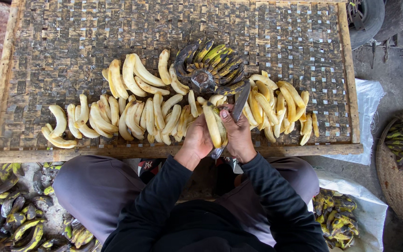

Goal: The person sits on the floor in front of a woven bamboo tray and peels bananas one at a time using a small knife, placing the peeled bananas on the tray and discarding peels to the side.

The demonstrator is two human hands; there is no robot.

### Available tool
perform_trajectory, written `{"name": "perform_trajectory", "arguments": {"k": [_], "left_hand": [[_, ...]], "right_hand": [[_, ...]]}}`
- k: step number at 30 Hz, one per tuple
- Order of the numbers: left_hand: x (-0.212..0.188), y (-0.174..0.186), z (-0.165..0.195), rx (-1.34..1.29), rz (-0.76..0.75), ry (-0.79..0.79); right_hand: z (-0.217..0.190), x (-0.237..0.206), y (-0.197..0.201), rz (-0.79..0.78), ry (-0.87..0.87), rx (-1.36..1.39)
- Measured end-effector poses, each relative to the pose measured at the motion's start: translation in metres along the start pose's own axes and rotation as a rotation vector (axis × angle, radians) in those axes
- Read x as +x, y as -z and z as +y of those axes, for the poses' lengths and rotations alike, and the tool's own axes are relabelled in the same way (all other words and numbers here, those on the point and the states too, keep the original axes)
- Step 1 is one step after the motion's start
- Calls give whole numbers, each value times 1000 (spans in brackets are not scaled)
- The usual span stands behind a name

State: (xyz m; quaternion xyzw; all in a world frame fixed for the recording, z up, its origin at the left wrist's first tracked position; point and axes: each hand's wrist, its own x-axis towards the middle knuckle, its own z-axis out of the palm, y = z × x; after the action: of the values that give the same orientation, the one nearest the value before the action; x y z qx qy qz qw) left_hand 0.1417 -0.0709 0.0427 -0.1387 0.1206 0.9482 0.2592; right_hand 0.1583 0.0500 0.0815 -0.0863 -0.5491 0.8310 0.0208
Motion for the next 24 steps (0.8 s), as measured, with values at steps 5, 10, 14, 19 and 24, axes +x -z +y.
{"name": "perform_trajectory", "arguments": {"k": [5, 10, 14, 19, 24], "left_hand": [[-10, -13, -9, 286, -54, -260], [-11, -23, -2, 413, -138, -154], [-17, -25, 12, 380, -194, 42], [-14, -10, 25, 263, -196, 39], [6, 20, 33, 98, -142, -92]], "right_hand": [[-23, -5, 10, -87, 279, -593], [-49, -2, 19, -16, 270, -244], [-97, -24, 69, 238, 309, -166], [-162, -118, 196, 634, 858, -762], [-152, -219, 336, 1080, 676, -1565]]}}
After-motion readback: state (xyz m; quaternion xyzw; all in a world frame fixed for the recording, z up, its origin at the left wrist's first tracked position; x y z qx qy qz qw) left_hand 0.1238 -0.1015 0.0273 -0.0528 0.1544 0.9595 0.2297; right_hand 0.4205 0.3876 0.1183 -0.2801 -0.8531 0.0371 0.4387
